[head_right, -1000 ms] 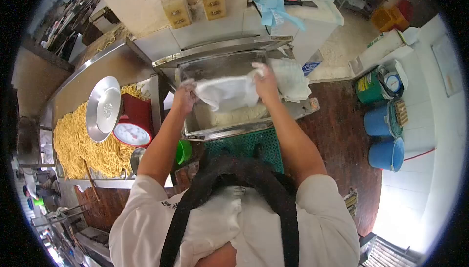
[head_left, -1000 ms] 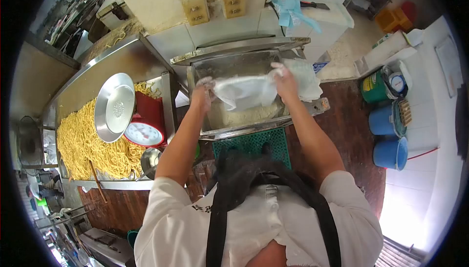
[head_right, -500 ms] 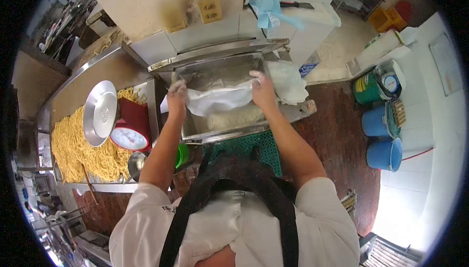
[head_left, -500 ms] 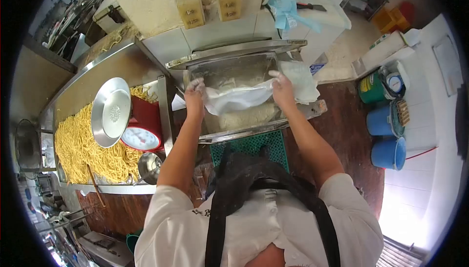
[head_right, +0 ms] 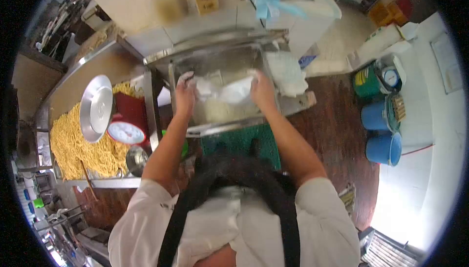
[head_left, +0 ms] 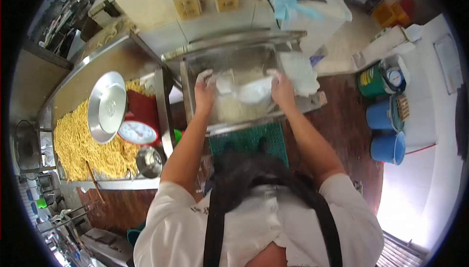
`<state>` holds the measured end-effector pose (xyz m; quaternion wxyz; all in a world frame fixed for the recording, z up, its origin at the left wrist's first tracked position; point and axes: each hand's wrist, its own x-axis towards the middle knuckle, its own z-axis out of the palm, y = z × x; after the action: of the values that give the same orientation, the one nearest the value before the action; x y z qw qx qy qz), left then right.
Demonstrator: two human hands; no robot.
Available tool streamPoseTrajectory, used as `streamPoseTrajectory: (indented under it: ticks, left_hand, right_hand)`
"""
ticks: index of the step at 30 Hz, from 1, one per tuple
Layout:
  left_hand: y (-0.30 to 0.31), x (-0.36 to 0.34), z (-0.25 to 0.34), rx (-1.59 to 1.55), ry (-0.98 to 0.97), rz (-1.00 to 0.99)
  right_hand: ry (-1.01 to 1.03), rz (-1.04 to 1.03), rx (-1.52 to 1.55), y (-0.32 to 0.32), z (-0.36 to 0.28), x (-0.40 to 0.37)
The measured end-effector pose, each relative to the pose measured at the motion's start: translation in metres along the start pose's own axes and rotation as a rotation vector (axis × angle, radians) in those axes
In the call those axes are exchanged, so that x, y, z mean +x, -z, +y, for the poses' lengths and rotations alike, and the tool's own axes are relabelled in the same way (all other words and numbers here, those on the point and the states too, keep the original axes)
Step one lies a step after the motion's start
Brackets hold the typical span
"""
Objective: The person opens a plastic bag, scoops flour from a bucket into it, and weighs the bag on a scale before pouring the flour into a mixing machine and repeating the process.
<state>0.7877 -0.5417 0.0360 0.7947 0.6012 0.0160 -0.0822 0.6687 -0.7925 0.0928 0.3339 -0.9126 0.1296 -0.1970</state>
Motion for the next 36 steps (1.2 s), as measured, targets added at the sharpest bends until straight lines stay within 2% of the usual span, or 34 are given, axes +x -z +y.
streamPoseTrajectory:
  ticks: [1,2,3,5,6,7,9,12,15,18,21,22,25,26,29,31,32,33,35,36]
  left_hand:
    - [-0.004,-0.016,0.010,-0.018,0.011,-0.027]
    - [0.012,-0.005,-0.003,-0.176,0.309,-0.142]
    - [0.011,0.007,-0.022,-0.073,0.214,-0.181]
    - [-0.029,-0.024,-0.002,0.140,0.070,-0.254]
    - [-0.044,-0.040,0.028,0.099,0.138,-0.367]
    - [-0.048,-0.048,0.041,0.106,0.071,-0.320]
    - [-0.050,-0.054,0.059,0.125,-0.074,-0.229]
    - [-0.016,-0.063,0.077,-0.023,-0.175,-0.055]
    - [0.037,-0.068,0.041,-0.031,0.136,0.063]
    - [0.052,-0.089,0.008,-0.019,0.289,0.023]
    - [0.061,-0.107,-0.012,-0.026,0.298,-0.100]
    - [0.058,-0.111,-0.022,-0.021,0.370,-0.078]
    - [0.041,-0.118,-0.036,0.055,0.587,-0.189]
    - [0.031,-0.120,-0.033,0.083,0.573,-0.210]
    - [0.024,-0.111,-0.059,0.077,0.416,-0.236]
    - [0.014,-0.111,-0.073,0.078,0.528,-0.263]
    - [-0.002,-0.107,-0.067,0.077,0.571,-0.281]
    - [-0.013,-0.111,-0.063,0.093,0.646,-0.327]
    - [-0.061,-0.130,-0.033,0.092,0.784,-0.398]
    - [-0.066,-0.134,-0.049,0.082,0.817,-0.493]
  right_hand:
    - [-0.026,-0.095,0.061,-0.011,0.006,-0.016]
    - [-0.018,-0.162,0.120,-0.024,0.011,-0.009]
    - [-0.007,-0.228,0.177,-0.034,0.017,0.002]
    - [0.177,-0.088,0.194,-0.052,-0.014,-0.002]
    - [0.167,-0.127,0.129,-0.052,-0.028,-0.003]
    - [0.160,-0.167,0.062,-0.053,-0.042,-0.004]
    - [-0.036,-0.433,-0.215,-0.037,-0.071,0.021]
    - [0.230,-0.167,-0.034,-0.003,-0.110,0.024]
    - [0.360,0.007,0.030,-0.033,-0.070,0.003]
    - [0.057,-0.342,-0.389,-0.081,0.006,-0.013]
    - [0.015,-0.163,-0.114,-0.001,-0.084,0.001]
    - [0.144,0.022,-0.044,0.004,-0.085,-0.002]
    - [-0.045,-0.494,-0.488,-0.069,0.047,-0.016]
    - [-0.074,-0.480,-0.380,-0.039,0.012,-0.022]
    - [0.136,-0.018,-0.036,0.006,-0.020,-0.028]
    - [0.049,-0.420,-0.310,-0.009,0.038,-0.040]
    - [0.008,-0.612,-0.448,-0.002,0.048,-0.035]
    - [0.056,-0.440,-0.294,0.003,0.058,-0.042]
    - [0.181,-0.111,-0.008,0.050,0.017,-0.040]
    - [0.224,0.029,-0.061,0.074,0.005,-0.042]
